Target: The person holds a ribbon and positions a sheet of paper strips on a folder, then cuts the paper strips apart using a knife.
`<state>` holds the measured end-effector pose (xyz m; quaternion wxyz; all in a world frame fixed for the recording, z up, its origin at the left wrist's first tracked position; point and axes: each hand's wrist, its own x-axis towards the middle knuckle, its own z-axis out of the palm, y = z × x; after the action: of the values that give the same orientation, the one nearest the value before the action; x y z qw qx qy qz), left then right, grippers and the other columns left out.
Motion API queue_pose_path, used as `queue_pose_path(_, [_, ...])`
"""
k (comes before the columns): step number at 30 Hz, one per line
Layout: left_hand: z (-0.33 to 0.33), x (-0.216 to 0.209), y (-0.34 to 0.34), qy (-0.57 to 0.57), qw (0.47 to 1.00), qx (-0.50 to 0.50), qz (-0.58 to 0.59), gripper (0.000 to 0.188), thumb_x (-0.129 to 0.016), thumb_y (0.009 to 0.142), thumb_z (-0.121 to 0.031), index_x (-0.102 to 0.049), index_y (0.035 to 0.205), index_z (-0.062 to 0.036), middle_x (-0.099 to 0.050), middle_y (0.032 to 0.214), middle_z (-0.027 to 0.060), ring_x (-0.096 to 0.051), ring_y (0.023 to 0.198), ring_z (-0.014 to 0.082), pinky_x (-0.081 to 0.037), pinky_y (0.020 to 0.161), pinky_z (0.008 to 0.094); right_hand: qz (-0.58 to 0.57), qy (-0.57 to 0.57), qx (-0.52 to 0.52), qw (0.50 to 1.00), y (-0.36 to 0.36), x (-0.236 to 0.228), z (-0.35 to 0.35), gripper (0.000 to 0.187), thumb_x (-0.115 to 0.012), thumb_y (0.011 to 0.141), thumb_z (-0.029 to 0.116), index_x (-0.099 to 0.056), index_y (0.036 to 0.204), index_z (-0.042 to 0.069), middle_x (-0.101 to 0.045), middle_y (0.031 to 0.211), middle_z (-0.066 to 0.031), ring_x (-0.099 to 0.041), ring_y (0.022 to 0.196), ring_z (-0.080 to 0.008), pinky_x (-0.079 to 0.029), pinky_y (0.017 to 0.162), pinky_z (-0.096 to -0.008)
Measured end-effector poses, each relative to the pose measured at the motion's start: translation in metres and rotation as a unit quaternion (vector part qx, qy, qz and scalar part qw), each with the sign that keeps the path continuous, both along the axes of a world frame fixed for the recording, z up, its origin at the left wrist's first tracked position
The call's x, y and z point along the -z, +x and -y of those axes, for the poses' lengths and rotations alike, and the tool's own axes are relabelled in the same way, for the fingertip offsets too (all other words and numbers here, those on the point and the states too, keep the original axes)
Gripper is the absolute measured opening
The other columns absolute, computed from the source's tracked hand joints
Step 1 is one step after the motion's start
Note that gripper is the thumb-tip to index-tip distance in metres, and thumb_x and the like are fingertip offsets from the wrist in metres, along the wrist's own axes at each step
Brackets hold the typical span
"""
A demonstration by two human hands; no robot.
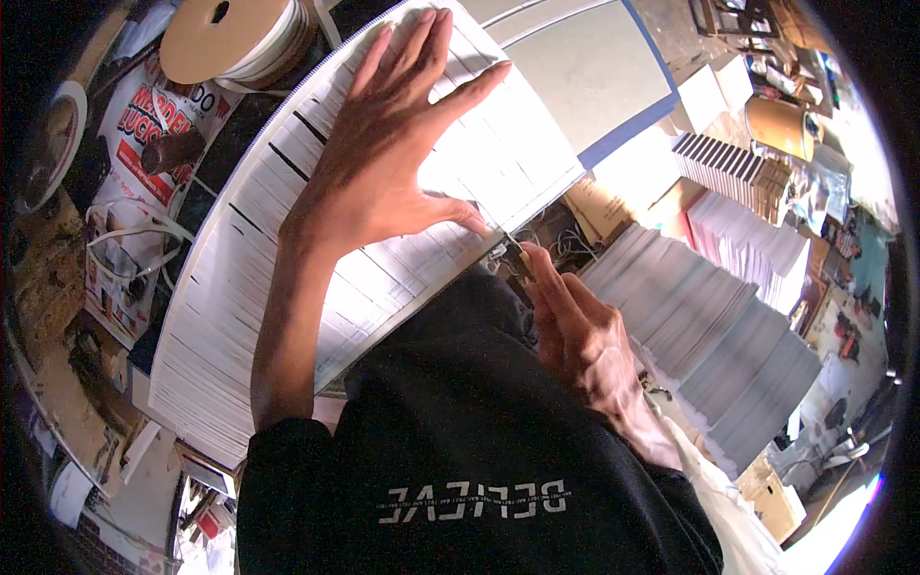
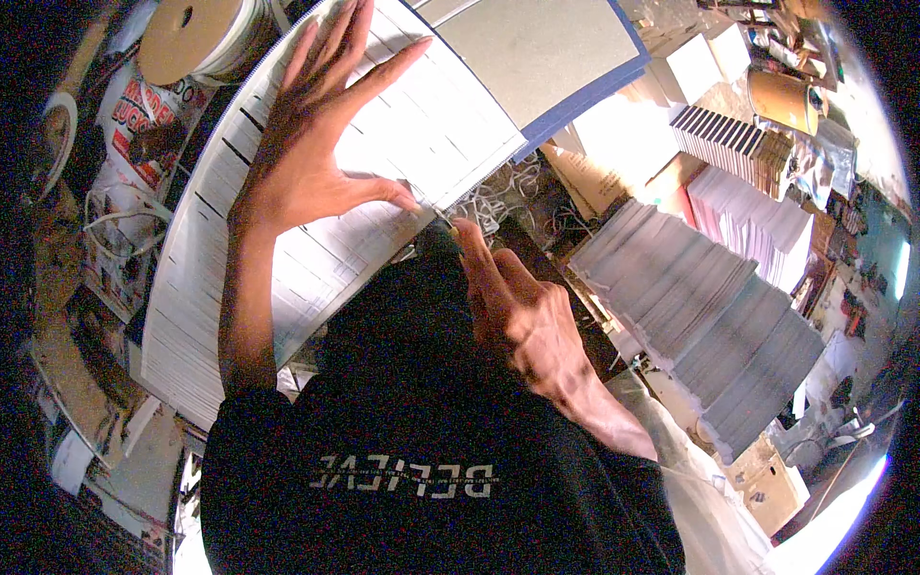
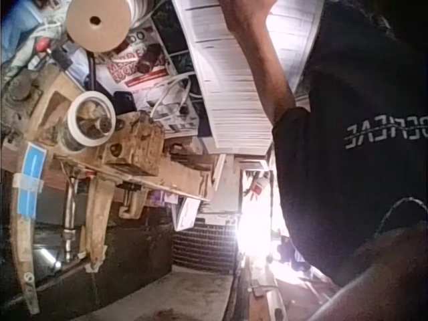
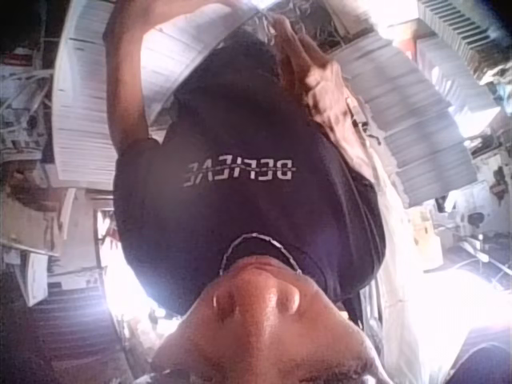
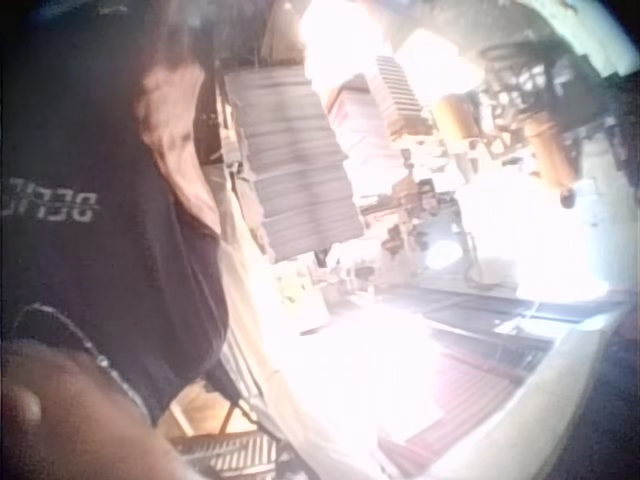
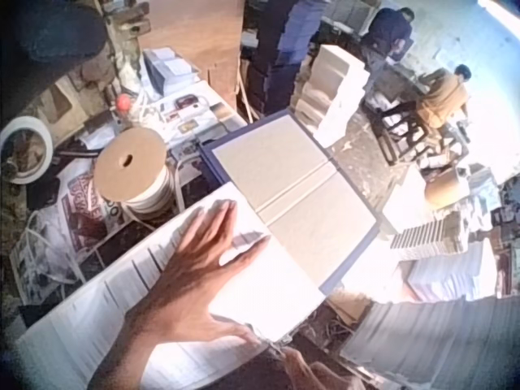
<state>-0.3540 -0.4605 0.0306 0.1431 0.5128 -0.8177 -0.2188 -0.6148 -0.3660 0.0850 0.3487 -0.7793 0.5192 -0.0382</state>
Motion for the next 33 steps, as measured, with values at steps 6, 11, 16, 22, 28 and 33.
queue_pose_path(6, [0.002, 0.0, 0.004, 0.009, 1.0, 0.011, -0.006, 0.12, -0.085, 0.069, -0.071, -0.038, 0.164, -0.0141, -0.009, 0.171, 0.0352, -0.006, 0.161, 0.0489, -0.005, 0.131, 0.0593, -0.012, 0.027, -0.039, 0.999, -0.007, -0.014, 0.005, 0.072, -0.066, 0.091, -0.003, -0.043, 0.158, 0.007, -0.06, 0.086, -0.0126, -0.064, 0.062, -0.0315, -0.053, 0.052, -0.0449])
queue_pose_path(11, [0.002, -0.001, 0.003, -0.006, 0.999, 0.016, 0.028, 0.12, -0.084, 0.07, -0.071, -0.038, 0.164, -0.0138, -0.008, 0.171, 0.035, -0.006, 0.161, 0.0491, -0.005, 0.13, 0.0597, -0.044, 0.023, -0.057, 0.997, -0.014, -0.021, 0.004, 0.066, -0.063, 0.093, -0.001, -0.044, 0.156, 0.007, -0.06, 0.088, -0.0135, -0.065, 0.064, -0.0337, -0.053, 0.053, -0.0474])
queue_pose_path(16, [0.001, -0.002, 0.003, -0.001, 1.0, 0.01, -0.003, 0.119, -0.085, 0.069, -0.07, -0.038, 0.164, -0.0138, -0.007, 0.171, 0.035, -0.005, 0.161, 0.0493, -0.005, 0.13, 0.0595, -0.077, 0.033, -0.066, 0.994, -0.009, -0.025, 0.006, 0.067, -0.061, 0.091, -0.002, -0.044, 0.156, 0.007, -0.06, 0.086, -0.0145, -0.066, 0.066, -0.0358, -0.053, 0.055, -0.0485])
queue_pose_path(22, [0.002, -0.002, 0.003, 0.009, 1.0, 0.009, 0.019, 0.118, -0.087, 0.071, -0.065, -0.036, 0.164, -0.0133, -0.007, 0.172, 0.0337, -0.005, 0.161, 0.0475, -0.005, 0.131, 0.058, -0.118, 0.061, -0.076, 0.988, -0.01, -0.025, 0.009, 0.061, -0.058, 0.093, 0.002, -0.045, 0.153, 0.004, -0.065, 0.087, -0.017, -0.069, 0.07, -0.0393, -0.054, 0.057, -0.0512])
queue_pose_path(28, [0.0, 0.026, 0.012, -0.037, 0.984, 0.003, -0.177, 0.105, -0.092, 0.076, -0.034, -0.037, 0.165, -0.0255, -0.02, 0.173, 0.0239, -0.013, 0.163, 0.0341, -0.008, 0.133, 0.0507, -0.271, 0.257, -0.1, 0.922, -0.045, -0.014, 0.002, 0.053, -0.059, 0.098, 0.008, -0.049, 0.15, 0.009, -0.074, 0.085, -0.0176, -0.073, 0.074, -0.0399, -0.057, 0.062, -0.0531])
queue_pose_path(33, [0.003, 0.012, 0.033, 0.082, 0.974, 0.0, -0.21, 0.097, -0.083, 0.087, -0.036, -0.032, 0.166, -0.0113, -0.015, 0.173, 0.029, -0.007, 0.163, 0.0409, -0.009, 0.131, 0.0515, 0.028, 0.028, -0.021, 0.999, -0.028, -0.027, 0.001, 0.066, -0.068, 0.09, -0.004, -0.05, 0.153, 0.006, -0.075, 0.119, -0.0183, -0.076, 0.094, -0.0322, -0.063, 0.074, -0.0406])
